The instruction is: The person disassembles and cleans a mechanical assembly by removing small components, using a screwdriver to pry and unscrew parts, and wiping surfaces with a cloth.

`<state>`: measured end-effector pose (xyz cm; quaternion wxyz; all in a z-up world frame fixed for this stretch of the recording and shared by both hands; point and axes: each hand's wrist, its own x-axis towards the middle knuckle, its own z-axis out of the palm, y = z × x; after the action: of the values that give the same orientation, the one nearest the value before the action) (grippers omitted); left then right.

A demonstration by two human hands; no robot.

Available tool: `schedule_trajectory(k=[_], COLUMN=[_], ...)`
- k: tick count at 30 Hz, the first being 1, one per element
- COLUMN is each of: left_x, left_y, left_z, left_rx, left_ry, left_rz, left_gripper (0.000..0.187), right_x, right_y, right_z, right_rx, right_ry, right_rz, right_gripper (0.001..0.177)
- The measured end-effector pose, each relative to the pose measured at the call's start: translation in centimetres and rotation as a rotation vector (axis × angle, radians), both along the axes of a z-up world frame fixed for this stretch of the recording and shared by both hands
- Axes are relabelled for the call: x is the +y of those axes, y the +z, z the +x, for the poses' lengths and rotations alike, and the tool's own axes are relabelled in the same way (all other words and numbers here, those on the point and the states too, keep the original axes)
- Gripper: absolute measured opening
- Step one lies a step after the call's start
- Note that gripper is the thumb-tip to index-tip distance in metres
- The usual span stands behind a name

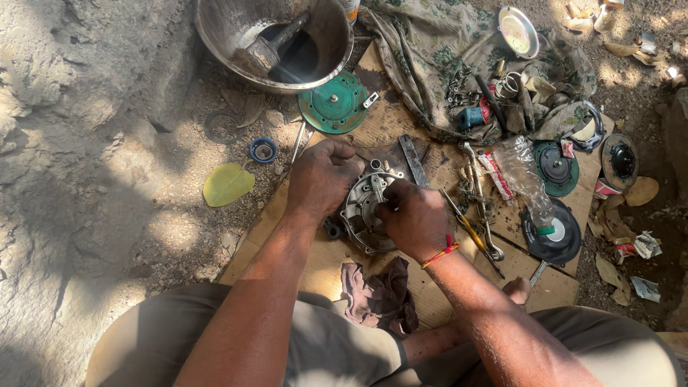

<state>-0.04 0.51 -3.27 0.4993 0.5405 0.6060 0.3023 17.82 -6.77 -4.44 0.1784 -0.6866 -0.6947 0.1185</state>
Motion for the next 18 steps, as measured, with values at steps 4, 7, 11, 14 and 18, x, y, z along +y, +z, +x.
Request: schedule_trajectory(k=[4,7,11,14,18], left_x=[-0.3,-0.8,-1.5,-1.9,-1.4], left_y=[-0.8,-1.4,-2.4,-2.9,-3.4], left_z=[0.3,0.6,1.2,1.6,1.8], left_rx=[0.146,0.203,0.331,0.366,0.371], left_ry=[-0.030,-0.087,-0.124,-0.108,-0.094], left_rz=[0.113,0.080,0.183,0.199,0.082], left_gripper=[0.032,0.033,0.031,0.030,0.030], right_x=[0.7,1.1,0.9,1.0,0.9], right_y=[-0.9,-1.4,-2.0,-1.4,0.1], right_z=[2.8,3.7,2.9,2.2,1.8], right_rx=[-0.050,-0.012,-0.008,0.059,0.169], right_ry=[-0.015,-0.106,-0.003,0.000,-0.078], right_rz=[0.089,-0.056,-0.010,0.009,-0.118], right_gripper=[0.019,0.016,0.016,0.022,0.022])
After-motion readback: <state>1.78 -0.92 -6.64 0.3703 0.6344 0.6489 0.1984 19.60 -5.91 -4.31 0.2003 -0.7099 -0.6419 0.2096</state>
